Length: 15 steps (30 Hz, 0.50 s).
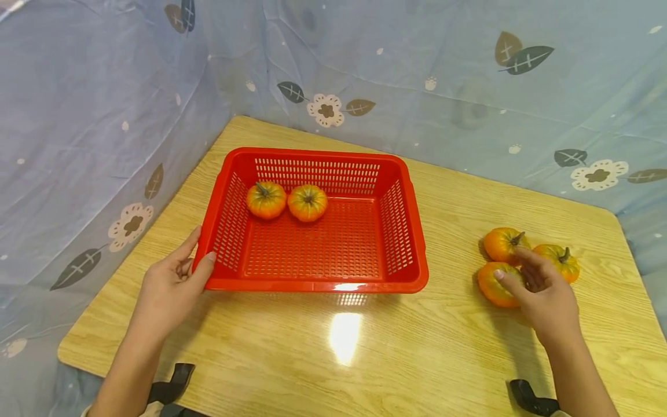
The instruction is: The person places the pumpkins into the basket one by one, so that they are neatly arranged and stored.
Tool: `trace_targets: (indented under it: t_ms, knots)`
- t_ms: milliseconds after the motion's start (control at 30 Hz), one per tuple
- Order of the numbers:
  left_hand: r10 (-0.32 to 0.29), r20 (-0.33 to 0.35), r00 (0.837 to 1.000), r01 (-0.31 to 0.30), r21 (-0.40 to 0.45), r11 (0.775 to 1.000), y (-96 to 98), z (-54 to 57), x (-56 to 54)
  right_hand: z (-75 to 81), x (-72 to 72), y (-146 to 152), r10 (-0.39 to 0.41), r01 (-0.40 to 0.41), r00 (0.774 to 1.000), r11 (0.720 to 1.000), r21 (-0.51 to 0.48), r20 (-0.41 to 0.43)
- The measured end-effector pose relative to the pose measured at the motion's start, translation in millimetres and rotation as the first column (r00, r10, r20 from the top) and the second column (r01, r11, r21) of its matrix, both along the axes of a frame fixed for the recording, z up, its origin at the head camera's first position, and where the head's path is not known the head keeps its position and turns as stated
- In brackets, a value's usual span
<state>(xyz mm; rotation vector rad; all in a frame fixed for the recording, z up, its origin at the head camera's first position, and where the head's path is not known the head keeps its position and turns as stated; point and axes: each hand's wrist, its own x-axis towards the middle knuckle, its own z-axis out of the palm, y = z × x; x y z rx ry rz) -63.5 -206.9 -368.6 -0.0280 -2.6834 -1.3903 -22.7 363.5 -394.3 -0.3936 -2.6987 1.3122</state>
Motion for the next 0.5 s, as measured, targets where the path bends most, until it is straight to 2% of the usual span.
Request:
trace_targets:
  t_ms: [100,267,333,500]
  knots:
    - [0.006,0.004,1.000,-0.006,0.000,1.000,-0.7,-0.5,-0.7,-3.3,2.9,-2.7,0.018,-0.018,0.999,1.000,-0.010,0.028]
    - [0.014,0.009,1.000,-0.014,0.004,1.000,-1.6,-0.9,-2.0,-5.7,5.8,-7.7,0.091,-0.089,0.992,0.996,-0.023,0.084]
    - [0.016,0.009,1.000,-0.016,0.003,1.000,-1.5,-1.0,-2.3,-5.1,6.0,-9.8,0.110,-0.111,0.986,0.994,0.000,0.125]
    - [0.012,0.008,1.000,-0.012,0.008,1.000,-1.6,-1.9,-2.6,-5.1,4.5,-15.4,0.117,-0.145,0.971,0.981,0.125,0.209]
